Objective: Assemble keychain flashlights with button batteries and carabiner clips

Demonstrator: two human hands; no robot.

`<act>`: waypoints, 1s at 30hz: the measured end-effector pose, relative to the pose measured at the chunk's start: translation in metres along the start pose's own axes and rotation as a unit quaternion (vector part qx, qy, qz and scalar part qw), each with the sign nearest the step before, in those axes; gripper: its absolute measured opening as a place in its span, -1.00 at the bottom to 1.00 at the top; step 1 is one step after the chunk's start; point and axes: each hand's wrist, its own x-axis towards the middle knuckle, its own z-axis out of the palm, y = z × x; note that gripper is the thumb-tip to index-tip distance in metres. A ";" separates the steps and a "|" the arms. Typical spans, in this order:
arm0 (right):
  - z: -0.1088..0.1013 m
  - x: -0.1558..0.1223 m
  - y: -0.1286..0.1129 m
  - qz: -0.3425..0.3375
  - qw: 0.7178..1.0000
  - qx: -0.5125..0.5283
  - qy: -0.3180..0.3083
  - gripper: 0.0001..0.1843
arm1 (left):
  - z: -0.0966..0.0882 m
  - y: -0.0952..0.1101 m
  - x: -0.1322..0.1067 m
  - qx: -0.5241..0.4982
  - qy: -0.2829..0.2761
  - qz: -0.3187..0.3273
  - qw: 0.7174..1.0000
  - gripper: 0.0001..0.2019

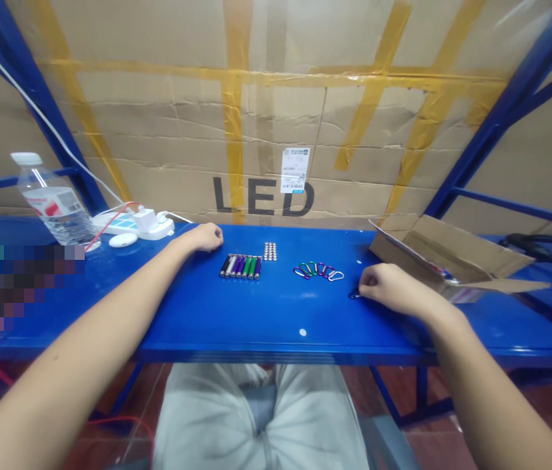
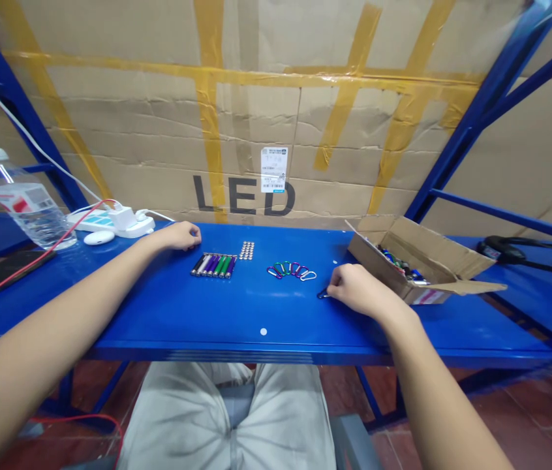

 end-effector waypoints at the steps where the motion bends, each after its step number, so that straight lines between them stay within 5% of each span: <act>1: 0.002 0.003 -0.005 -0.023 1.000 -0.004 0.006 -0.88 | 0.000 0.000 0.000 0.001 0.001 0.001 1.000 -0.84; 25: 0.007 0.023 -0.016 0.022 0.998 -0.056 0.023 -0.81 | 0.000 0.000 0.000 -0.003 0.001 0.002 1.000 -0.86; 30: -0.007 0.024 -0.010 0.026 0.995 -0.048 0.078 -0.80 | 0.000 0.000 -0.001 -0.009 0.001 -0.004 1.000 -0.86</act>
